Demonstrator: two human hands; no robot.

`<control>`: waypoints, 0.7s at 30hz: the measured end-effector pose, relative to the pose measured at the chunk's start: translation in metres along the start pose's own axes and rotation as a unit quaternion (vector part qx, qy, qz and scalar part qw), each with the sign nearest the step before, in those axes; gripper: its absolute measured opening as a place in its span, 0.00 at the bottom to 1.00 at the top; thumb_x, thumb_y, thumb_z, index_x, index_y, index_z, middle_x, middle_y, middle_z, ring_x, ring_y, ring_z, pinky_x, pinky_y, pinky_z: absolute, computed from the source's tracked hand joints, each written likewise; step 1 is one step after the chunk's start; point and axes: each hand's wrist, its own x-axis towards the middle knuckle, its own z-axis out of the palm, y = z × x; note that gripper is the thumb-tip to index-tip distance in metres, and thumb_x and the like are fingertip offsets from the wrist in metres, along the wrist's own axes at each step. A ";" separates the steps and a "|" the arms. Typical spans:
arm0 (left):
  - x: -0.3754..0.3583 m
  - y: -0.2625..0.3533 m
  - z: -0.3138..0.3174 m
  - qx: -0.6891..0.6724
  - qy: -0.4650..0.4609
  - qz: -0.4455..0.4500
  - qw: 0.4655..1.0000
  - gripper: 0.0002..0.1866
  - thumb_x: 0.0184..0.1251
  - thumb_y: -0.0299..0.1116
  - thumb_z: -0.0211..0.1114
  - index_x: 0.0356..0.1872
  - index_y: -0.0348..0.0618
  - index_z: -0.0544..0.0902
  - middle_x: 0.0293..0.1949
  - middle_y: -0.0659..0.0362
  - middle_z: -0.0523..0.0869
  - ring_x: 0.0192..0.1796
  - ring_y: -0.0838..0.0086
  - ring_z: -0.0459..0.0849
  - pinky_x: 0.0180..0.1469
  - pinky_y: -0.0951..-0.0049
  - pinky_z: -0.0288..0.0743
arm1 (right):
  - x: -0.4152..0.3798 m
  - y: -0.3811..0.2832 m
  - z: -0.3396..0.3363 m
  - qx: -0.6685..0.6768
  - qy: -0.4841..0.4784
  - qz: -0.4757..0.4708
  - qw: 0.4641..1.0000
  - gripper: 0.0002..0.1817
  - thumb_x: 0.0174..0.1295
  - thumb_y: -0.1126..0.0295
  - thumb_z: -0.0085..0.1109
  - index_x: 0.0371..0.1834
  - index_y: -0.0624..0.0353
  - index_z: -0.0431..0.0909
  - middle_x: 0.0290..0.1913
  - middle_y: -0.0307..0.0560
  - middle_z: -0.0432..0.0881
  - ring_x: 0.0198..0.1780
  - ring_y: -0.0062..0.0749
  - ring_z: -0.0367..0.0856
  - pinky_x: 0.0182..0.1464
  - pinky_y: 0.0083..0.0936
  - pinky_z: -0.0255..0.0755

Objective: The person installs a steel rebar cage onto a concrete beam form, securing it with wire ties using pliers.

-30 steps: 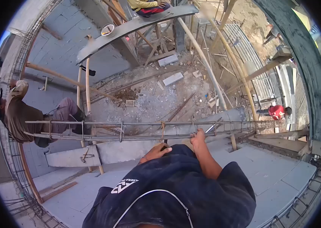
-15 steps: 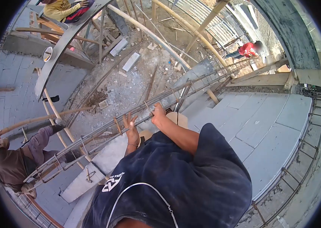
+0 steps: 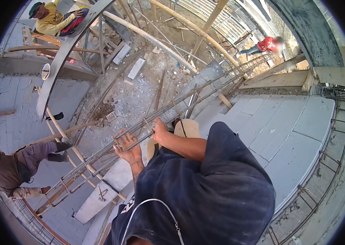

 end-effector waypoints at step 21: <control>0.020 -0.012 -0.021 -0.027 0.124 -0.005 0.992 0.23 0.64 0.53 0.55 0.56 0.55 0.74 0.59 0.65 0.75 0.61 0.73 0.71 0.47 0.71 0.67 | 0.072 -0.002 -0.002 -0.140 -0.066 0.004 0.988 0.14 0.59 0.61 0.50 0.20 0.53 0.61 0.15 0.38 0.59 0.17 0.28 0.59 0.29 0.29 0.64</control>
